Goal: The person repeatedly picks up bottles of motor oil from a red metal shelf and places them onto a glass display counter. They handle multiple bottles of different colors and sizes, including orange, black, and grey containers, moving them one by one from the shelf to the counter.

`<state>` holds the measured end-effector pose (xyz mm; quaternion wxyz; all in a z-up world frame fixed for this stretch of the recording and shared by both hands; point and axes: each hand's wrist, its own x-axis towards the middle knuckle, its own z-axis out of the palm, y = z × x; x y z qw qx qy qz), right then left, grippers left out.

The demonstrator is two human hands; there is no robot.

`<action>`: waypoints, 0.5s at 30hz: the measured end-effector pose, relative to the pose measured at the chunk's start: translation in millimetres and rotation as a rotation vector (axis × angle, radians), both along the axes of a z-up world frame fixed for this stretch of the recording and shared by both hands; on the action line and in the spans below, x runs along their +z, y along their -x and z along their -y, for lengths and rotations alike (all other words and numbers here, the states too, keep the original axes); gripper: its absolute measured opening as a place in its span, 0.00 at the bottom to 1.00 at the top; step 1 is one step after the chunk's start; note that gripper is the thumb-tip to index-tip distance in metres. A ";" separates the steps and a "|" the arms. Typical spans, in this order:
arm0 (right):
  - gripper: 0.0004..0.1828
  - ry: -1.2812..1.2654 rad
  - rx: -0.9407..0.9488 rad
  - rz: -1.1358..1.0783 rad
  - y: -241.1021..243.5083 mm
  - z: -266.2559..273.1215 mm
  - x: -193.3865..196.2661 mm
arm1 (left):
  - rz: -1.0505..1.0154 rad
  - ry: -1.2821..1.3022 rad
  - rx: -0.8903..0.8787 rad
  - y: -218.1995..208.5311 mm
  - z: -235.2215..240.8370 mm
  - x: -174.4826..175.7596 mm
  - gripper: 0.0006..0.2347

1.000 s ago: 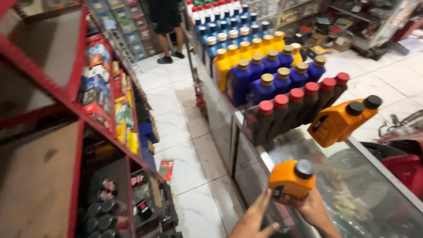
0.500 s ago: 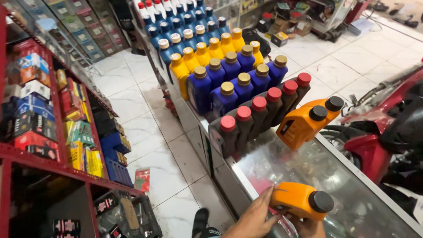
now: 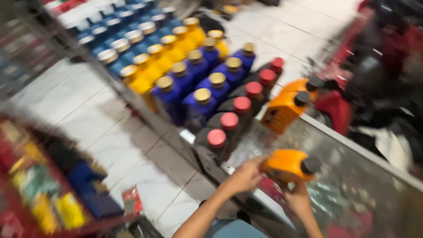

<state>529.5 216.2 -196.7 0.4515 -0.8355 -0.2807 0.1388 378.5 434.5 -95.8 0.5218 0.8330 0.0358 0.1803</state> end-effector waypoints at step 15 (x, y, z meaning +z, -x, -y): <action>0.29 -0.120 -0.124 0.186 0.7 -124.8 66.6 | -0.021 0.029 0.140 -17.5 -23.2 -11.7 0.35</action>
